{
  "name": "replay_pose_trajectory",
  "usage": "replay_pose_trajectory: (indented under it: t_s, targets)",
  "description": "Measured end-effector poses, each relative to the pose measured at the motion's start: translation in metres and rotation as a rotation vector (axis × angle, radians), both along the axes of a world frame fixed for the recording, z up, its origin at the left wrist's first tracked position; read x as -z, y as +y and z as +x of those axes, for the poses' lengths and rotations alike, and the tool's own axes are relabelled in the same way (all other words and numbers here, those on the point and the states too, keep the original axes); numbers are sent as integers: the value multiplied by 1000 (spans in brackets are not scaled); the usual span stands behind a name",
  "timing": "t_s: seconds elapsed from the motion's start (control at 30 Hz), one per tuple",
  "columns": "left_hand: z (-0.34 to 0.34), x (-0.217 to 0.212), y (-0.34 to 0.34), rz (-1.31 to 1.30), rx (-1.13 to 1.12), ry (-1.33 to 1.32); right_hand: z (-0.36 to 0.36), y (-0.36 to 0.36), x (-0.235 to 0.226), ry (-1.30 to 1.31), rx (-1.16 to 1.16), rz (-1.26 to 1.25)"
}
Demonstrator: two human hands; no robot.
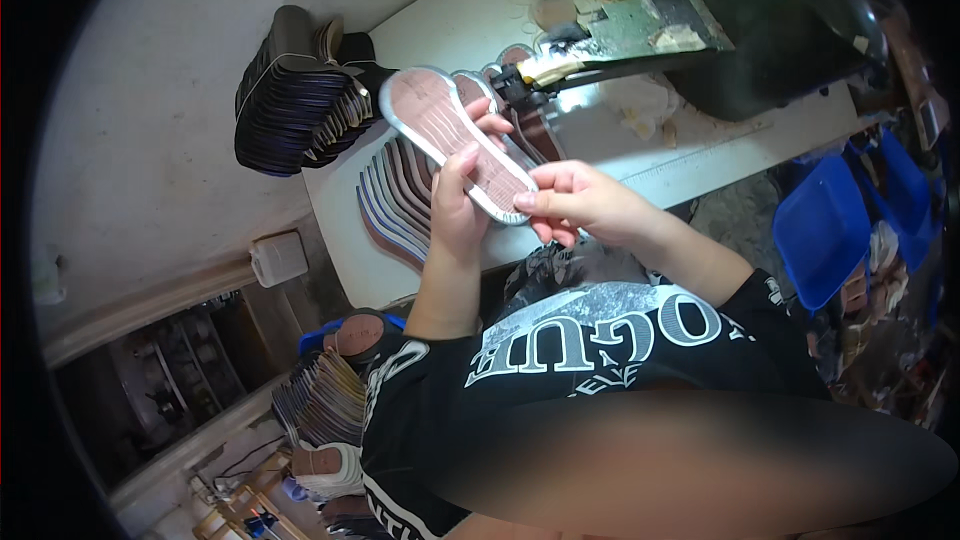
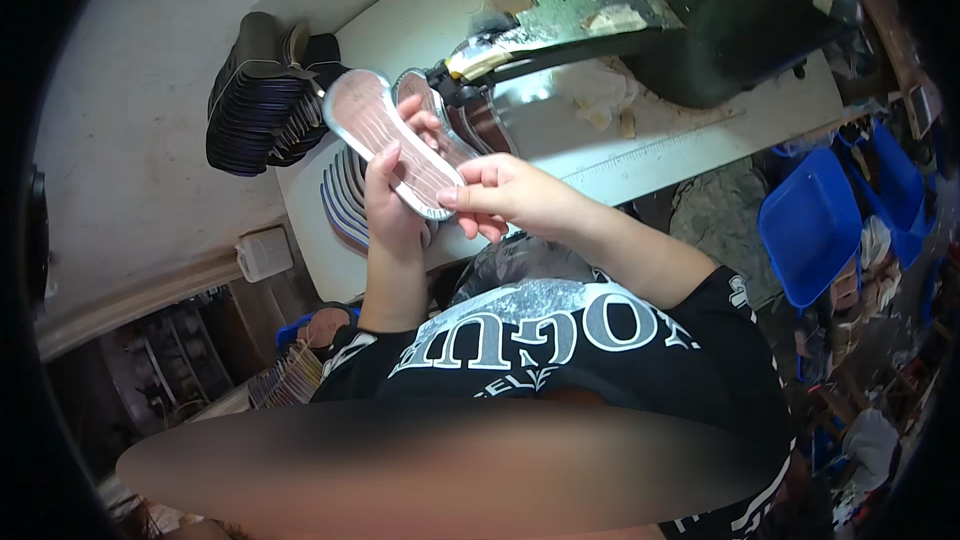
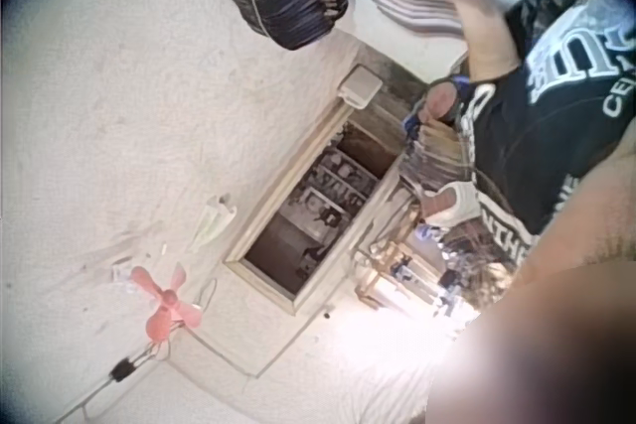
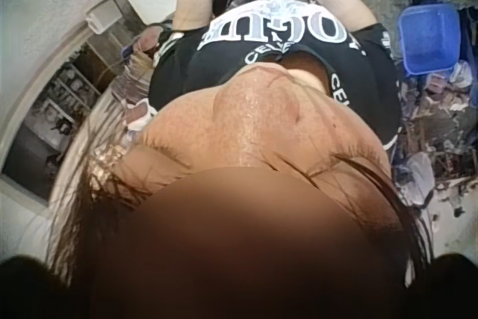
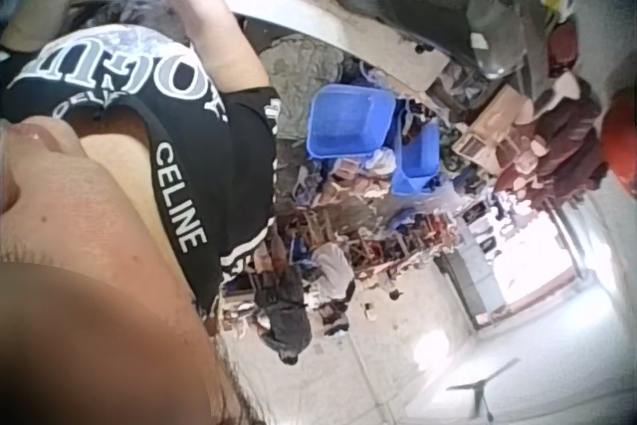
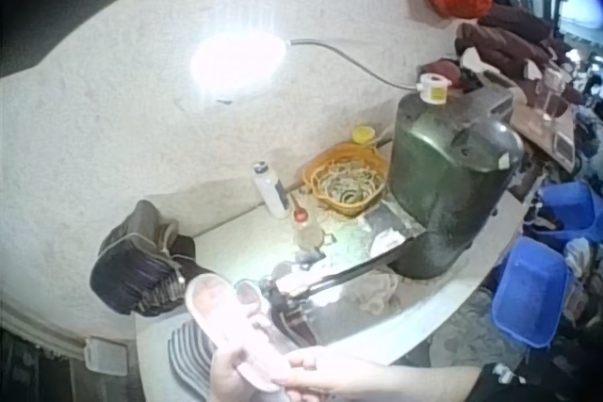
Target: The recorder is inspecting and counting a stack of shoe insoles.
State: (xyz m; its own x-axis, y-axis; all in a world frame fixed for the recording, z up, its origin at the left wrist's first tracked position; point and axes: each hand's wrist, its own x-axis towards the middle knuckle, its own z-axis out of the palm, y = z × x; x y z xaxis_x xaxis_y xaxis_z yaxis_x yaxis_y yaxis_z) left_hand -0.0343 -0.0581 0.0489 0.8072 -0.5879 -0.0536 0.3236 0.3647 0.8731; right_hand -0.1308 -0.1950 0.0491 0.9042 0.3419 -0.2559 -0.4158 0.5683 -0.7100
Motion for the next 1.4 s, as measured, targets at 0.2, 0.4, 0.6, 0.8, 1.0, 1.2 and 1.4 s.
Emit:
replay_pose_trajectory:
  t_s: [0.2, 0.4, 0.6, 0.8, 1.0, 1.2, 1.4]
  targets:
    - [30, 66, 78, 338, -602, -131, 6, 17, 44, 109, -16, -129]
    - [25, 50, 79, 1454, -369, -1000, 9, -9, 30, 32, -227, -809]
    - [35, 58, 82, 1537, -424, -1019, -16, -68, -52, -70, -549, -1044]
    - [41, 46, 83, 1730, -339, -1033, -32, -101, -116, -174, -655, -1267]
    - [56, 34, 76, 1746, -207, -934, -47, -101, -133, -356, -579, -1256]
    - [69, 28, 90, 1590, -348, -1093, -42, -88, -114, -537, -513, -1103]
    - [41, -37, 82, 974, -645, -1153, -26, -58, -71, -552, -232, -808]
